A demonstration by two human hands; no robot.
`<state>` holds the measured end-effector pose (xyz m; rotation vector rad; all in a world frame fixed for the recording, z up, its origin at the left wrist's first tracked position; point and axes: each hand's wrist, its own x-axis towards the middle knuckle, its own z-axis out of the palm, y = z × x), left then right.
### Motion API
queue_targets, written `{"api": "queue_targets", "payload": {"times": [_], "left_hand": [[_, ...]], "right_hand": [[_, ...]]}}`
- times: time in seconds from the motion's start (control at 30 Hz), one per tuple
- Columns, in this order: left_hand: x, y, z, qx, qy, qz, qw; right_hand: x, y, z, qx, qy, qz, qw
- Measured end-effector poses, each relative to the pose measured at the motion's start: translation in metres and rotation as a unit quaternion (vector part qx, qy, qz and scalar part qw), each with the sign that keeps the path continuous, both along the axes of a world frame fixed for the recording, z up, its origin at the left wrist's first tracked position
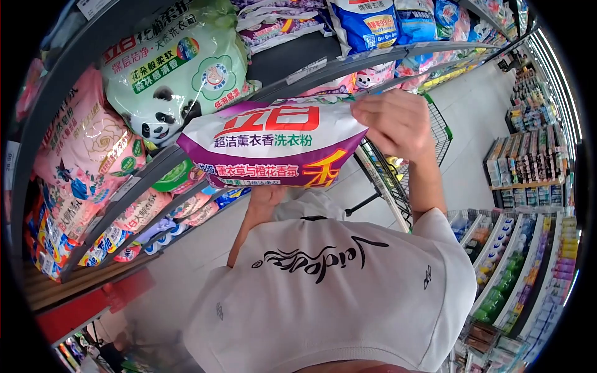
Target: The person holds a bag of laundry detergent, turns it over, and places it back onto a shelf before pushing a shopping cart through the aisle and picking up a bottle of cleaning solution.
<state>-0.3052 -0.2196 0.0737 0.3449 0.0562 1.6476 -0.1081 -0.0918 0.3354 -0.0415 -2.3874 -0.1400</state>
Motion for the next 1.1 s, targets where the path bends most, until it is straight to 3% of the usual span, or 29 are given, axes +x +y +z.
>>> {"api": "queue_targets", "payload": {"times": [0.07,0.2,0.37,0.5,0.63,0.7,0.73,0.8,0.83,0.93,0.97,1.07,1.1], "left_hand": [[0.002,0.002,-0.003,0.020,-0.006,-0.006,1.000],[0.009,0.007,0.000,0.105,0.029,0.025,0.994],[0.008,0.000,0.002,0.010,-0.090,-0.033,0.995],[0.011,0.002,0.004,0.071,-0.033,-0.017,0.997],[0.015,-0.005,0.015,-0.006,-0.109,-0.074,0.991],[0.015,-0.008,0.015,-0.073,-0.165,-0.100,0.979],[0.015,-0.009,0.014,-0.065,-0.130,-0.085,0.986],[0.016,-0.007,0.007,-0.047,-0.059,-0.055,0.996],[0.018,-0.004,0.001,0.046,0.006,-0.014,0.999],[0.011,-0.004,0.006,-0.001,-0.156,-0.090,0.984],[0.014,-0.002,0.010,0.057,-0.078,-0.029,0.995],[0.008,-0.004,0.000,0.001,-0.087,-0.061,0.994],[0.010,-0.003,0.005,0.033,-0.095,-0.060,0.993]], "right_hand": [[0.000,0.003,-0.010,-0.095,0.037,0.009,0.995],[-0.005,-0.005,-0.023,-0.180,0.116,-0.030,0.976],[0.002,-0.011,-0.032,-0.403,0.072,-0.069,0.910],[0.011,0.000,-0.027,-0.300,0.007,-0.001,0.954],[0.023,-0.001,-0.016,-0.197,-0.054,-0.013,0.979],[0.030,-0.003,-0.011,-0.254,-0.069,-0.004,0.965],[0.031,-0.003,-0.009,-0.281,-0.076,0.001,0.957],[0.030,-0.004,-0.012,-0.298,-0.054,-0.017,0.953],[0.029,-0.004,-0.014,-0.306,-0.043,-0.026,0.951],[0.023,-0.008,-0.021,-0.294,0.018,-0.054,0.954],[0.019,-0.010,-0.025,-0.280,0.047,-0.043,0.958],[0.006,-0.011,-0.028,-0.235,0.104,0.000,0.967],[0.005,-0.010,-0.030,-0.222,0.122,0.012,0.967]]}}
